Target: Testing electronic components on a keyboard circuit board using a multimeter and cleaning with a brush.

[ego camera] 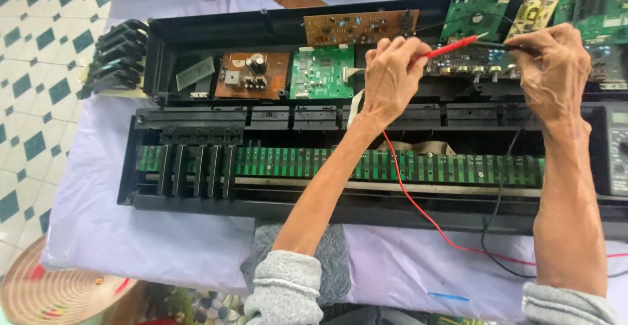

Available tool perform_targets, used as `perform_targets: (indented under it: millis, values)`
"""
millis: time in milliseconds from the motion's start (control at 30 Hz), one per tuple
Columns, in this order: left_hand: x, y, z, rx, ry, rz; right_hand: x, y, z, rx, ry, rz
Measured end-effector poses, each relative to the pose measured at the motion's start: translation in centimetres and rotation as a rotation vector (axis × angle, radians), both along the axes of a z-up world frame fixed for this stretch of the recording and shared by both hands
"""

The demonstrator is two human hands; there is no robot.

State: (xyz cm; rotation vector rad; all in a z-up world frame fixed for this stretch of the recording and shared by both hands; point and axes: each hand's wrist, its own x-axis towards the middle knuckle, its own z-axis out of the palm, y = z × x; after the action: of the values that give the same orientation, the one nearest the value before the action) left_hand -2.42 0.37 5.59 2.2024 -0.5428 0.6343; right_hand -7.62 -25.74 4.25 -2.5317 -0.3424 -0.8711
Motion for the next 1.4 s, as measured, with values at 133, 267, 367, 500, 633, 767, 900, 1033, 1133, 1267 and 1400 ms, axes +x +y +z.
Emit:
perform_targets:
  millis: [133, 267, 367, 500, 633, 767, 900, 1033, 1133, 1267, 1400]
  values:
    - [-0.9, 2.6, 3.3, -0.081, 0.042, -0.071, 0.0, -0.2, 0.5, 0.056, -0.064, 0.068]
    - [-3.8, 7.8, 7.2, -0.034, -0.049, -0.042, -1.9, 2.3, 3.8, 0.038, -0.005, 0.073]
    - [-6.3, 10.9, 8.8, 0.109, -0.016, -0.003, -3.4, 4.6, 5.5, 0.008, 0.094, 0.092]
    - [-8.1, 12.7, 10.0, 0.214, -0.024, -0.004, -4.9, 8.2, 7.9, 0.035, 0.19, 0.149]
    - [-8.8, 12.5, 8.7, 0.276, -0.02, -0.017, -5.6, 7.4, 7.5, -0.02, 0.222, 0.195]
    - [-9.0, 12.0, 7.1, 0.238, -0.004, 0.066, -6.7, 7.6, 7.5, 0.016, 0.155, 0.203]
    - [-8.8, 12.7, 7.0, 0.209, 0.034, 0.031, -5.4, 7.6, 7.2, 0.027, 0.196, 0.202]
    - [-7.8, 14.1, 6.8, 0.286, 0.033, 0.037, -4.9, 7.7, 7.5, 0.065, 0.211, 0.146]
    - [-7.1, 14.8, 6.3, 0.345, 0.141, 0.038, -4.6, 7.5, 7.5, 0.079, 0.262, 0.113]
    - [-6.6, 15.1, 6.0, 0.418, 0.31, 0.041, -3.8, 7.3, 6.5, 0.085, 0.336, 0.169]
    - [-6.4, 16.0, 5.7, 0.355, 0.263, -0.077, -3.7, 8.2, 7.0, 0.125, 0.456, 0.198]
